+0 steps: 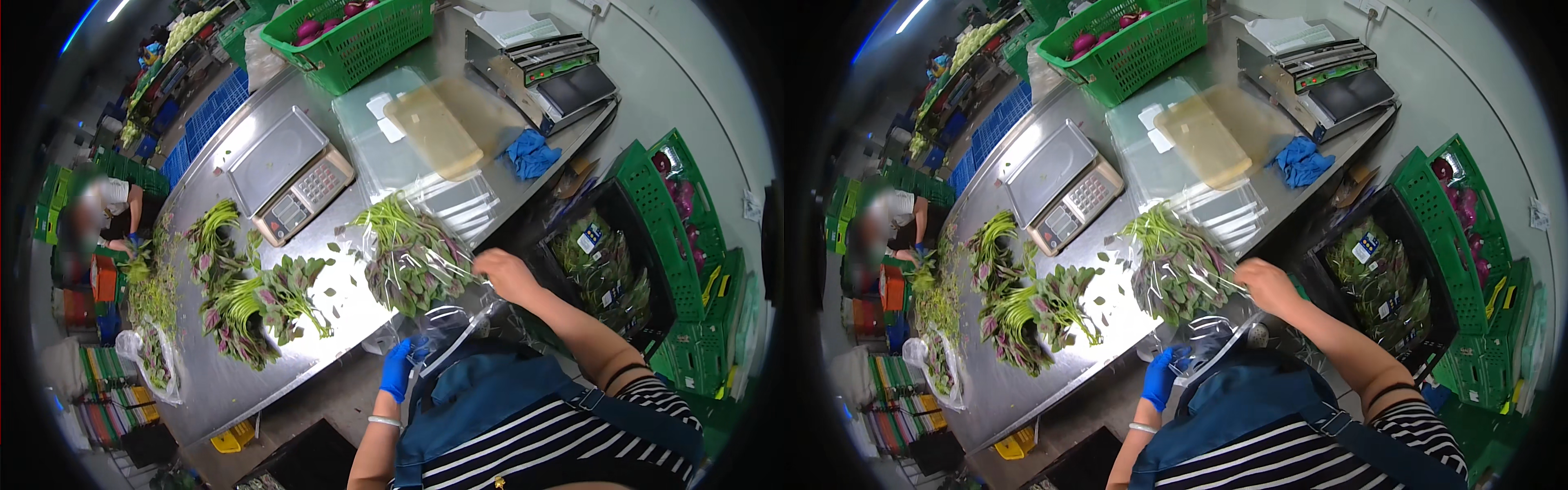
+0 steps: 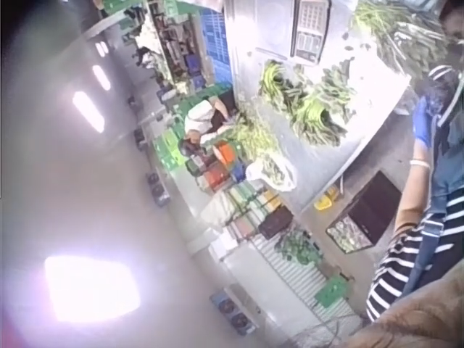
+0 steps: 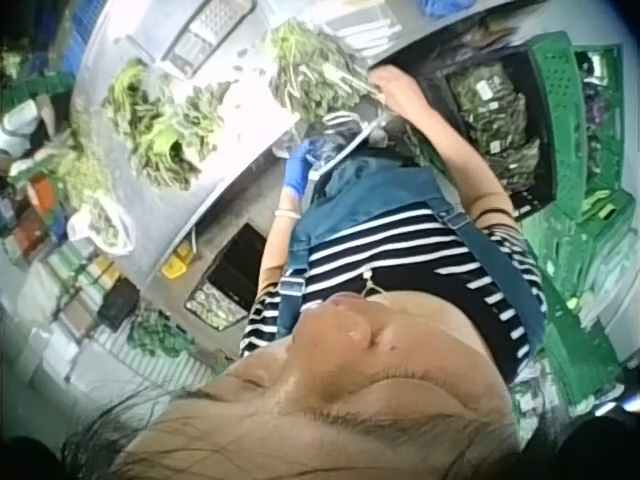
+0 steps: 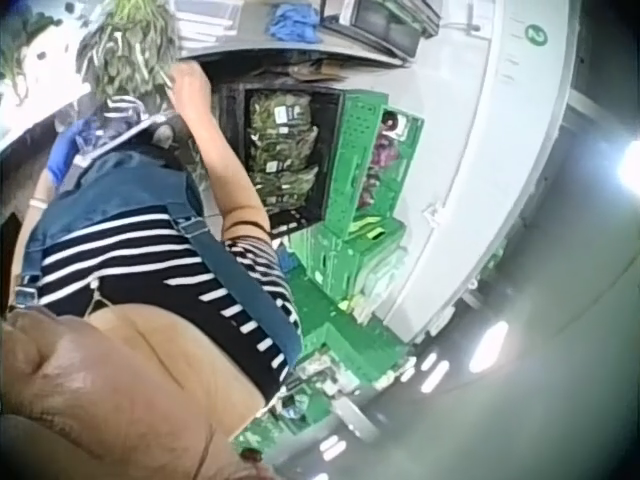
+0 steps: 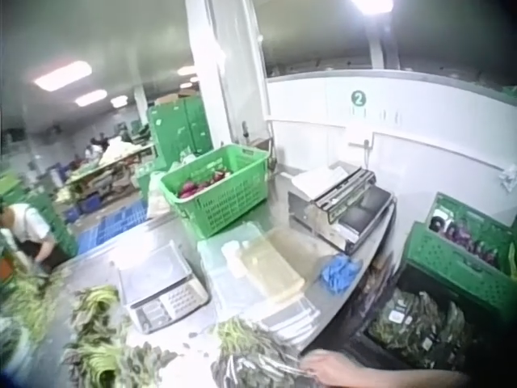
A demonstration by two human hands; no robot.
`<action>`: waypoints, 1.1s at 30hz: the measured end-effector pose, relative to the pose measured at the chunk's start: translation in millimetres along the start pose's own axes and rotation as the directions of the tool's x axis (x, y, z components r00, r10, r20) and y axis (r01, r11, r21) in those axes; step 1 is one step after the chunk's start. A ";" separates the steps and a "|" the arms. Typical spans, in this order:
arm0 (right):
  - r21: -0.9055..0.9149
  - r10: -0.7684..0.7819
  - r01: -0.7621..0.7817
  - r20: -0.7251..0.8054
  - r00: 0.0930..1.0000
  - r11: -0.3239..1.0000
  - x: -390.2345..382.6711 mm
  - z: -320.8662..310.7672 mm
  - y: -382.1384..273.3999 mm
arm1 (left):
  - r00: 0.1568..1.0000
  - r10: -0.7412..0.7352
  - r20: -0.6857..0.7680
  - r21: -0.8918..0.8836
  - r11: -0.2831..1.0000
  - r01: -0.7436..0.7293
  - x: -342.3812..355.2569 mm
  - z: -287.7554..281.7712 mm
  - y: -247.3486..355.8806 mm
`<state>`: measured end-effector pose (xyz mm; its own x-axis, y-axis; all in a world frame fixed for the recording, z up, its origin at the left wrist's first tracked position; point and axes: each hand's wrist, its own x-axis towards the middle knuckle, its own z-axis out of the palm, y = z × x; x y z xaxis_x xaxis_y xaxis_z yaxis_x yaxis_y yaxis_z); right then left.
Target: Packing and weighing bunches of leafy greens into plastic bags.
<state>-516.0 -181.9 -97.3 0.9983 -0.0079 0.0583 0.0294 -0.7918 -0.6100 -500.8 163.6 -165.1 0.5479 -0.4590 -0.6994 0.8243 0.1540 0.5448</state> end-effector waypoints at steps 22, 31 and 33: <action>0.117 -0.555 0.549 0.321 0.768 0.827 -41.9 141.2 -122.6 | 0.997 -0.015 0.071 -0.193 0.981 0.028 -34.5 -14.1 -33.1; 0.186 -0.607 0.582 0.348 0.714 0.792 -76.1 92.2 -73.2 | 0.961 0.157 -0.228 0.088 0.986 -0.140 -40.9 -2.0 -19.6; 0.075 -0.299 0.291 0.349 0.888 0.954 -127.5 80.9 -10.8 | 0.990 0.106 -0.099 0.186 0.979 -0.086 -45.6 -11.7 -11.9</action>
<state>-639.5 -123.0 -162.1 0.8957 0.4426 -0.0417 0.3225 -0.7114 -0.6244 -533.9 192.9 -145.2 0.6432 -0.3515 -0.6802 0.7333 0.0274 0.6793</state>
